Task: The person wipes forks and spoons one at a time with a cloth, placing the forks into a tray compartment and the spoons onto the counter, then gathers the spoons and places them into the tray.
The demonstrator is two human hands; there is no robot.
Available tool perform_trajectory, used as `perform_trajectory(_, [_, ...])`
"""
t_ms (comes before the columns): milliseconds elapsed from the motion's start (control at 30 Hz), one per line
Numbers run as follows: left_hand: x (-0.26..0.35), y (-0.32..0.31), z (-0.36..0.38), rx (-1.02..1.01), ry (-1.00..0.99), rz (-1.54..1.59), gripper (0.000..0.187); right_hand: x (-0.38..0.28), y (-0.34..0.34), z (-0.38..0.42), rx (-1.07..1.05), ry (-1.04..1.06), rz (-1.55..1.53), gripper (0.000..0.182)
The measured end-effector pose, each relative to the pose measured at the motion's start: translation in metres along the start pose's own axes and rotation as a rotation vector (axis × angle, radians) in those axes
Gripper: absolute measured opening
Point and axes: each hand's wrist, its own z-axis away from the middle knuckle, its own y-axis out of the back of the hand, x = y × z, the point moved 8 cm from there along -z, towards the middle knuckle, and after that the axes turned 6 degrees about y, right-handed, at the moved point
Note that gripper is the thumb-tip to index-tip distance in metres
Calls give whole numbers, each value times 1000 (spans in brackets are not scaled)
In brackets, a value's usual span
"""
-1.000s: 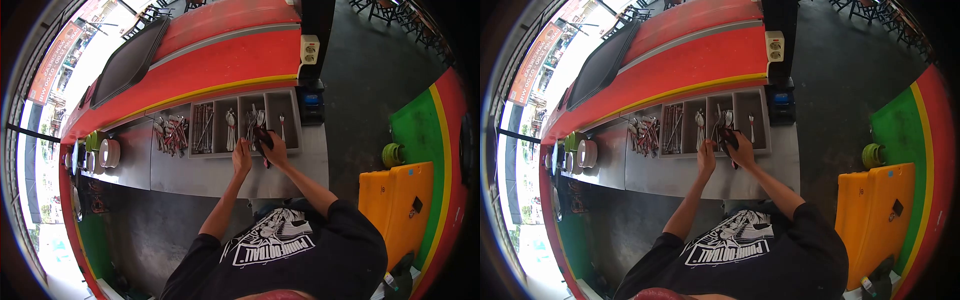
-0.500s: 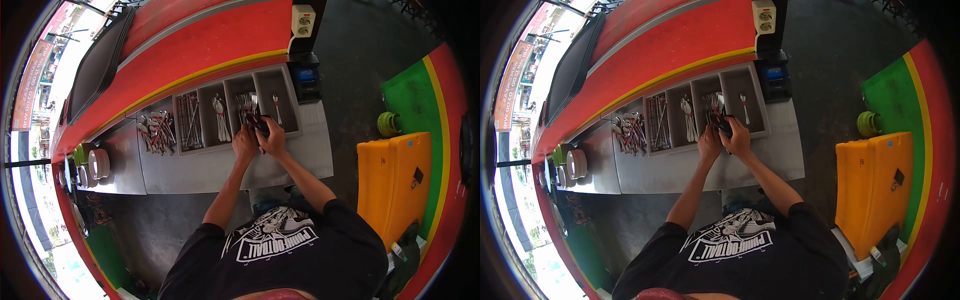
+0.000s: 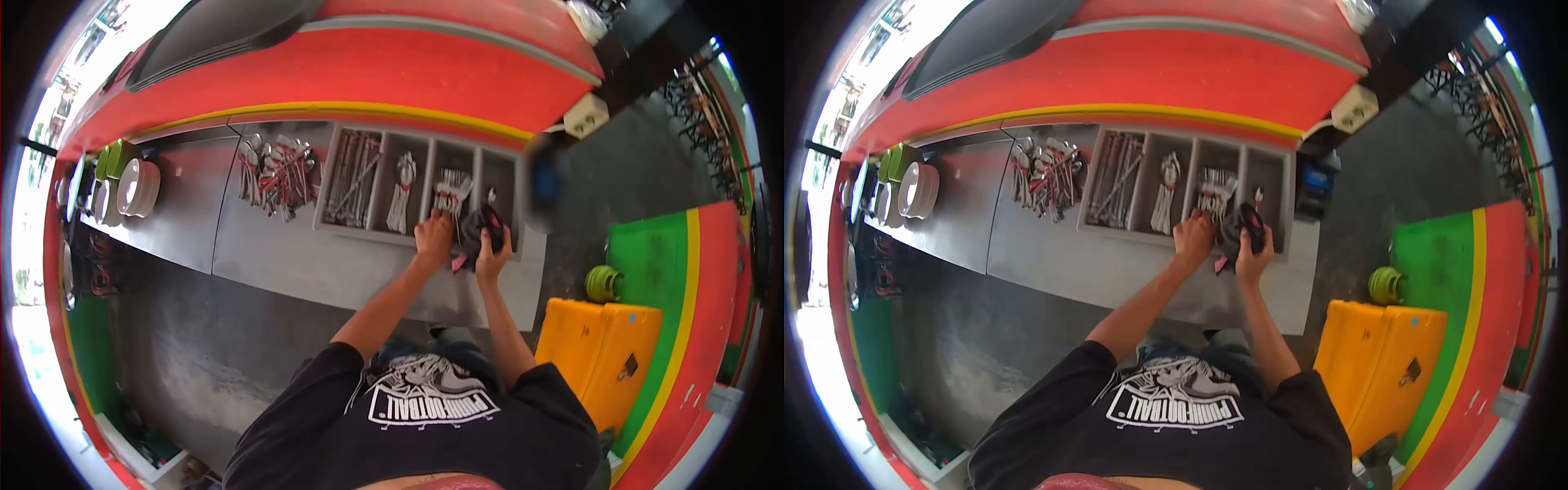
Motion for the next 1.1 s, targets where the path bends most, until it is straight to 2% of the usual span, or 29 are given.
perform_trajectory(67, [-6,18,4,2,-10,225,16,-8,-13,3,26,-35,-24,36])
perform_trajectory(100, [-16,33,9,110,-54,424,15,-3,-21,13,24,-74,-33,38])
perform_trajectory(200, [-95,70,20,66,164,896,15,8,-83,44,-58,-109,-30,38])
perform_trajectory(233, [-118,88,22,145,173,883,16,-14,-113,57,-2,-206,-81,46])
perform_trajectory(300, [-158,120,21,295,181,855,19,-24,-163,64,-126,-183,-79,50])
perform_trajectory(333, [-181,127,18,306,254,875,19,-25,-186,69,-154,-181,-34,50])
perform_trajectory(400, [-226,142,7,338,399,917,19,3,-216,80,-76,-115,40,47])
perform_trajectory(433, [-243,150,1,351,419,870,18,-29,-248,84,-165,-210,-141,49])
perform_trajectory(467, [-259,158,-4,363,441,822,17,-26,-266,90,-201,-215,-191,52])
perform_trajectory(533, [-289,162,-10,352,442,660,16,-7,-284,104,-83,-200,-112,50])
perform_trajectory(567, [-305,144,-15,328,417,549,18,-46,-302,107,-156,-80,-92,41])
perform_trajectory(600, [-318,128,-20,301,384,439,19,-57,-317,110,-313,0,-72,34])
perform_trajectory(633, [-319,126,-19,256,291,342,21,-56,-327,112,-399,84,-11,33])
perform_trajectory(667, [-322,118,-17,190,277,275,23,-49,-337,115,-487,170,53,32])
perform_trajectory(700, [-318,118,-14,127,268,210,24,-49,-348,117,-547,177,6,29])
perform_trajectory(733, [-315,118,-12,65,263,147,26,-47,-353,118,-601,205,126,31])
perform_trajectory(767, [-316,116,-13,24,291,167,24,-49,-355,121,-628,283,151,32])
perform_trajectory(833, [-326,97,-16,77,340,261,24,-53,-363,127,-700,373,207,36])
perform_trajectory(867, [-332,86,-17,102,365,308,24,-55,-363,129,-697,461,225,36])
perform_trajectory(1000, [-329,86,-20,104,328,229,24,-53,-365,127,-673,374,222,34])
perform_trajectory(1100, [-336,87,-22,18,337,258,27,-52,-366,129,-660,447,238,35])
